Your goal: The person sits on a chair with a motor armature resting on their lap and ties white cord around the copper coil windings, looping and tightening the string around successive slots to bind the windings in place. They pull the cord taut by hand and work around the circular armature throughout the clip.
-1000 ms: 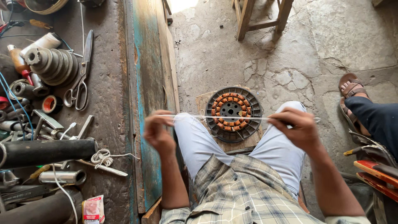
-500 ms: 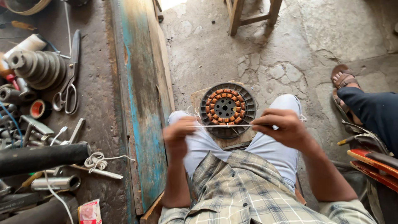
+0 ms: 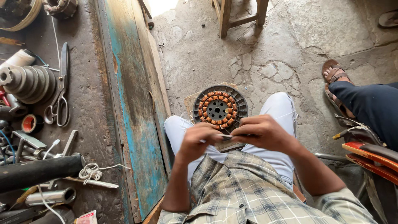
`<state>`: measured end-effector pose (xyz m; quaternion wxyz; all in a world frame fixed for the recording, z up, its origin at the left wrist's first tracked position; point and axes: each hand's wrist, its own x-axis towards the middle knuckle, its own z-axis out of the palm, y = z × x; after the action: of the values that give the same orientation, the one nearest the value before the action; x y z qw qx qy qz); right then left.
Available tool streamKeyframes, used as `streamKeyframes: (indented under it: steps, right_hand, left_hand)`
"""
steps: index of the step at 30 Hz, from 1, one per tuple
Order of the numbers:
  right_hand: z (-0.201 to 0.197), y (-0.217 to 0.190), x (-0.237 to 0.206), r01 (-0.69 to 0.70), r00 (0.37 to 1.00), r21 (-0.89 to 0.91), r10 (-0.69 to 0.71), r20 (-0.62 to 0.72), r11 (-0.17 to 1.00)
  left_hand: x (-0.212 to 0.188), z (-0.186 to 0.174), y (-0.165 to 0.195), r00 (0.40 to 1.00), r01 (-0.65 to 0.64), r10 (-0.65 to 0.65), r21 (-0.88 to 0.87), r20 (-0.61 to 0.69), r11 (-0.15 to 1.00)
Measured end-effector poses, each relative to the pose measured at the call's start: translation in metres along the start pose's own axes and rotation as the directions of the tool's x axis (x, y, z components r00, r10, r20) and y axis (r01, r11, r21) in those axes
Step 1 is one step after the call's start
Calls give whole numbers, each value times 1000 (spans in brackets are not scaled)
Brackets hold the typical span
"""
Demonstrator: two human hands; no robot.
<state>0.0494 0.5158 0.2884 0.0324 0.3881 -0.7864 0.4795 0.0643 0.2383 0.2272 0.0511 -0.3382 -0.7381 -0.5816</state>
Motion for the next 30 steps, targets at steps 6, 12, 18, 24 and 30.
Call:
streamKeyframes:
  steps: [6, 12, 18, 24, 30]
  right_hand:
    - [-42, 13, -17, -215, 947, -31, 200, -250, 976]
    - [-2, 1, -3, -37, 996, 70, 43, -80, 997]
    - [-7, -2, 4, -34, 999, 38, 35, -22, 999]
    - [-41, 13, -10, -284, 916, -61, 252, -311, 957]
    - [13, 8, -2, -10, 998, -22, 8, -65, 1000]
  left_hand:
    - [-9, -73, 7, 319, 479, -43, 122, -947, 869]
    - [22, -7, 29, 963, 11, 120, 479, -241, 878]
    - [-1, -20, 11, 999, -47, 46, 98, 11, 994]
    - [-9, -80, 10, 222, 497, -261, -121, -939, 859]
    - [19, -5, 25, 976, -6, 101, 443, -191, 897]
